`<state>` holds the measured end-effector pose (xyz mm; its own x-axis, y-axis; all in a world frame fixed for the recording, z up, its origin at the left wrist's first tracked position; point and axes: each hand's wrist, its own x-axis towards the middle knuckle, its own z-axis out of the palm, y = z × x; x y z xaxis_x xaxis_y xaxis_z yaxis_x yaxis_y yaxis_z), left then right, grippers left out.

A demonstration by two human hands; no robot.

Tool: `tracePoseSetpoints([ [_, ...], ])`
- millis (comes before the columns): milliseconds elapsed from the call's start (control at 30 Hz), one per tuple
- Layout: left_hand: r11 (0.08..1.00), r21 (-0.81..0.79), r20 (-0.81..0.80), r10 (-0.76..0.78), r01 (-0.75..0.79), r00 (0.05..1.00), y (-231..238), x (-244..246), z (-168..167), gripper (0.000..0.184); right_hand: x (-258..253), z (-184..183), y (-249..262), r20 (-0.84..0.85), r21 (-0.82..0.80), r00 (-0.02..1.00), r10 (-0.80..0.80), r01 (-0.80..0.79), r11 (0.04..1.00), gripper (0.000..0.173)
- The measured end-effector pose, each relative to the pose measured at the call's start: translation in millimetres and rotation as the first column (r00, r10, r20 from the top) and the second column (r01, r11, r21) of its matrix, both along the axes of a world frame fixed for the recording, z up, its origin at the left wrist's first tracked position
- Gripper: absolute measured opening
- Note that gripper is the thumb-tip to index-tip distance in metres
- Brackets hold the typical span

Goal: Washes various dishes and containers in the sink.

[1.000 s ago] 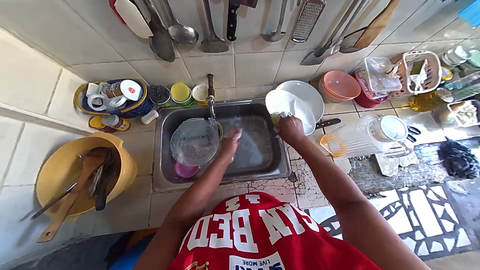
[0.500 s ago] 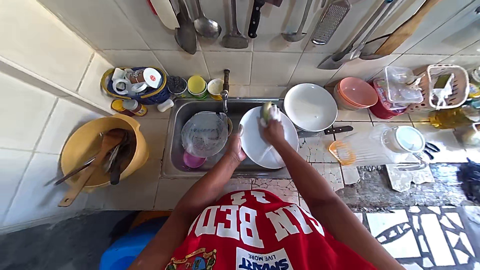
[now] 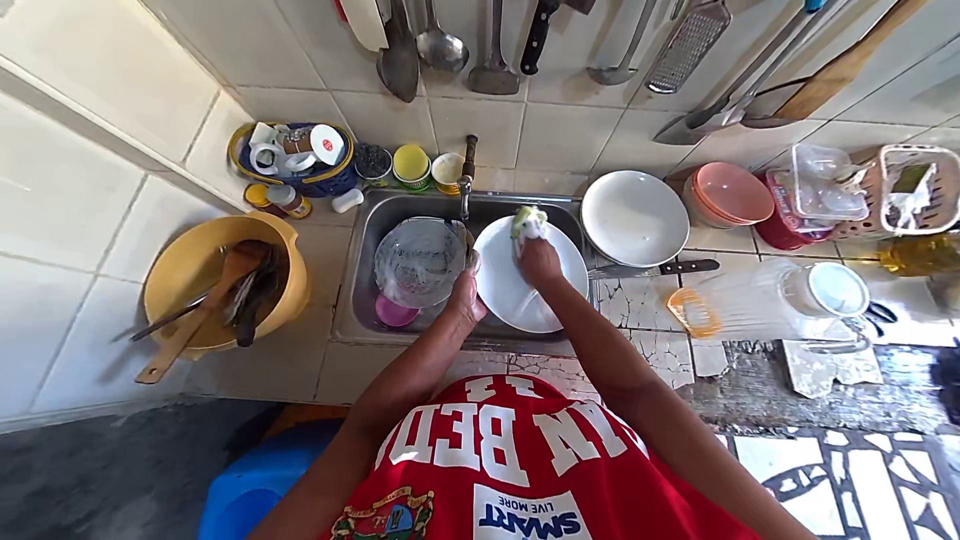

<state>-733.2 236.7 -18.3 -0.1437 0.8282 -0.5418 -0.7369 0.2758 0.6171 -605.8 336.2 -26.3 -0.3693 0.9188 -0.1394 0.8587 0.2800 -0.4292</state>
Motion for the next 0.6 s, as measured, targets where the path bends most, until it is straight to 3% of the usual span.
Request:
tracePoseSetpoints([
  [67, 1.0, -0.002, 0.002, 0.005, -0.005, 1.0, -2, 3, -1, 0.055, -4, 6, 0, 0.037, -0.005, 0.991, -0.126, 0.127, 0.992, 0.041],
  [133, 1.0, 0.001, 0.028, 0.0, 0.0, 1.0, 0, 4, 1, 0.053, -17, 11, -10, -0.016, -0.046, 0.993, -0.113, 0.112, 0.993, 0.041],
  [267, 0.996, 0.081, 0.048, -0.036, 0.032, 0.998, 5, -6, -4, 0.054, -40, 21, -53, -0.131, -0.07, 0.977, 0.167, -0.177, 0.982, 0.036],
  [367, 0.997, 0.073, -0.057, -0.001, 0.006, 0.998, 8, -26, -5, 0.055, -21, 29, -85, -0.213, -0.006, 0.9, 0.381, -0.391, 0.92, 0.028],
  [433, 0.995, 0.084, -0.01, 0.056, -0.055, 0.998, 8, -37, -5, 0.058, 0, 24, -98, -0.147, 0.072, 0.871, 0.469, -0.464, 0.883, 0.031],
  [500, 0.992, 0.071, 0.029, 0.105, -0.107, 0.994, 9, -39, -8, 0.058, 14, 18, -97, -0.018, 0.175, 0.88, 0.475, -0.465, 0.868, 0.033],
  [600, 0.996, 0.049, -0.006, 0.074, -0.074, 0.997, 0, -29, -3, 0.056, 16, 13, -66, 0.054, 0.278, 0.951, 0.305, -0.308, 0.91, 0.035],
])
